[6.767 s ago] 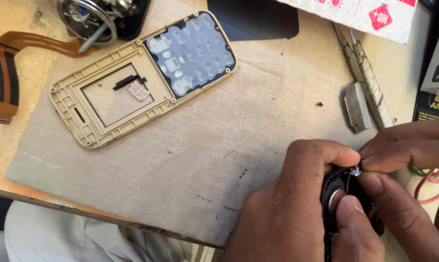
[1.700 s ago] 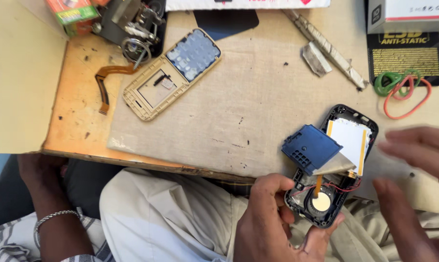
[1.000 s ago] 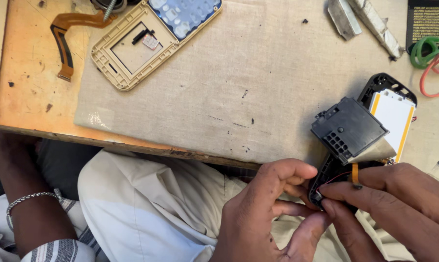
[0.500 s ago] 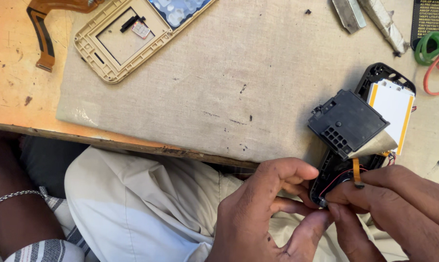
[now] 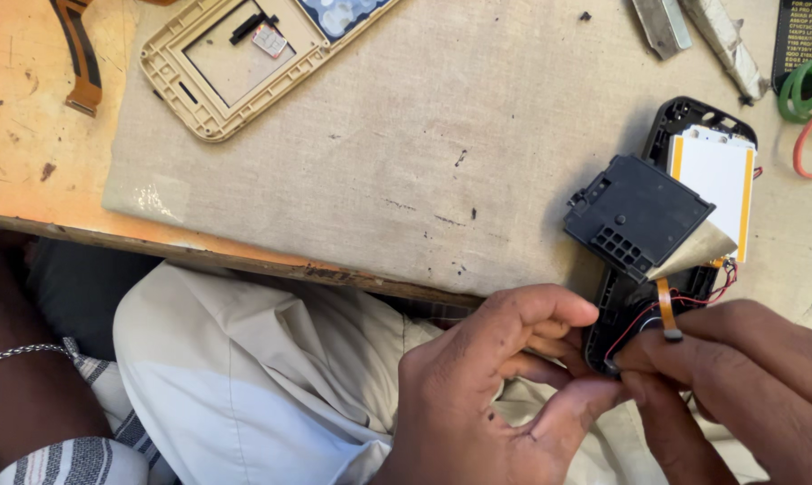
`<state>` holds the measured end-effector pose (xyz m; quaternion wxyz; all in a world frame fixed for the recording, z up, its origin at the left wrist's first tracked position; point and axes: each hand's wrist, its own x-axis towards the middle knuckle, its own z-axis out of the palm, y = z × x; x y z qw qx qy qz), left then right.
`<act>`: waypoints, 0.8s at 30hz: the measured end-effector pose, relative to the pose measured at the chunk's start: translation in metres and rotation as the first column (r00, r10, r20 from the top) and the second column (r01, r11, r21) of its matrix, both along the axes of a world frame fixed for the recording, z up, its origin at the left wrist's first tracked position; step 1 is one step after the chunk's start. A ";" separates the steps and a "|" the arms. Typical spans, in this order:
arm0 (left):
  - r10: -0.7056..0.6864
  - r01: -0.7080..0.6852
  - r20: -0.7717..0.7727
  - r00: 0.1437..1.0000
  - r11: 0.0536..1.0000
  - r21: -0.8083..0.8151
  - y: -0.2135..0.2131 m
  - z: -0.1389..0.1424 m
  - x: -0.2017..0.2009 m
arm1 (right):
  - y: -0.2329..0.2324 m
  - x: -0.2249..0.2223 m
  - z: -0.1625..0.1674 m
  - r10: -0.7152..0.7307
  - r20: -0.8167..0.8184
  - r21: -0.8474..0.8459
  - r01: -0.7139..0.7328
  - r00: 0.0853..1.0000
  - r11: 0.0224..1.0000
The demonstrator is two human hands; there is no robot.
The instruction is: The person disassembles a feature phone, removing the back cover, battery and internal board, then works on the components on their lap and reassembles the phone, seating the board and screen back into the housing on the workbench.
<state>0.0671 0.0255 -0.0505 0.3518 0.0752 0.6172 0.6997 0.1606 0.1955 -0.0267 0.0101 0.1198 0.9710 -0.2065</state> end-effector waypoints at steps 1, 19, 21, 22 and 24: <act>0.007 -0.007 -0.019 1.000 1.000 0.010 0.000 0.000 0.000 | 0.000 -0.002 0.001 0.014 -0.008 -0.017 -0.014 1.000 1.000; 0.221 -0.109 -0.243 0.944 0.910 0.401 0.020 0.004 0.005 | 0.087 -0.006 0.013 0.057 0.066 -0.395 -0.027 0.996 0.918; 0.236 -0.130 -0.224 0.946 0.904 0.406 0.024 0.007 0.007 | 0.101 -0.009 0.013 0.087 0.051 -0.458 -0.054 0.995 0.887; 0.242 -0.142 -0.214 0.946 0.906 0.399 0.026 0.009 0.009 | 0.105 -0.011 0.014 0.092 0.037 -0.495 -0.062 0.995 0.867; 0.253 -0.148 -0.215 0.943 0.900 0.411 0.028 0.012 0.011 | 0.107 -0.017 0.019 0.096 0.010 -0.575 -0.073 0.995 0.815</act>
